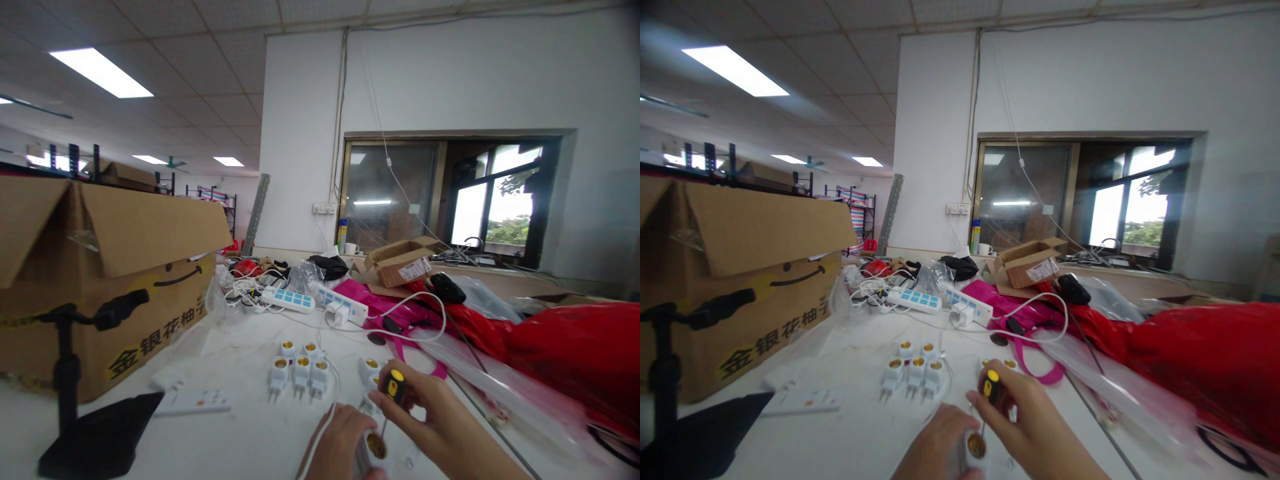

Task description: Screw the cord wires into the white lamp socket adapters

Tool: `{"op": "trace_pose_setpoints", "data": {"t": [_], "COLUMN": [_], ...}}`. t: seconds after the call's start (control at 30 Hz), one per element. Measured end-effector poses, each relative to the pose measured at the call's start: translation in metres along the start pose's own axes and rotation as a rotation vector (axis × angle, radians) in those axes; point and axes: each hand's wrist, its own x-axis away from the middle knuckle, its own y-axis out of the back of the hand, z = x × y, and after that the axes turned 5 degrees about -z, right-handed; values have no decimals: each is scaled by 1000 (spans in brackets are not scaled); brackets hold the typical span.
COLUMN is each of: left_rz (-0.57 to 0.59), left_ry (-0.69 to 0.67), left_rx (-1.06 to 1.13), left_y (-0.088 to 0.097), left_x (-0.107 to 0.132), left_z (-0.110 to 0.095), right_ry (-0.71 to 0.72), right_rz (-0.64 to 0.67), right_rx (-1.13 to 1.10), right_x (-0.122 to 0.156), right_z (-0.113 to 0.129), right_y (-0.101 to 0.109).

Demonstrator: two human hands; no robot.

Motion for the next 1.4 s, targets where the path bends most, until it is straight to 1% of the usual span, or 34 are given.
{"op": "trace_pose_setpoints", "data": {"t": [0.1, 0.2, 0.37, 0.5, 0.67, 0.9, 0.93, 1.0, 1.03, 1.13, 1.2, 1.27, 1.33, 1.4], "left_rz": [0, -4, -12, -2, 6, 11, -8, -77, -129, -218, -238, -243, -238, -222], "left_ry": [-6, -36, -110, -129, -142, -154, -151, -148, -144, -134, -124, -97, -18, 90], "left_rx": [8, 17, -8, -48, -116, -105, -81, 10, 76, 237, 286, 293, 273, 252], "left_y": [0, -2, -9, -14, -15, -24, -25, -25, -25, -20, -16, -12, -9, -4], "left_x": [0, 0, -3, -7, -8, -11, -11, -12, -12, -13, -15, -16, -17, -17], "left_z": [2, 6, 23, 36, 42, 61, 59, 51, 43, 21, 10, 5, 1, -5], "right_ry": [-7, -8, 2, 8, 22, -12, -17, -26, -28, -28, -32, -49, -72, -80], "right_rz": [1, 33, 65, 87, 81, 107, 112, 118, 115, 115, 126, 154, 161, 133], "right_rx": [8, 35, 65, 87, 96, 93, 91, 84, 79, 79, 78, 41, -17, -47], "right_x": [0, 0, 0, -1, -4, -6, -6, -7, -7, -9, -12, -14, -15, -14], "right_z": [-3, -7, -9, -12, -13, -13, -13, -13, -13, -13, -15, -18, -23, -29], "right_y": [0, 0, -2, -4, -6, -8, -8, -8, -7, -7, -8, -9, -11, -11]}}
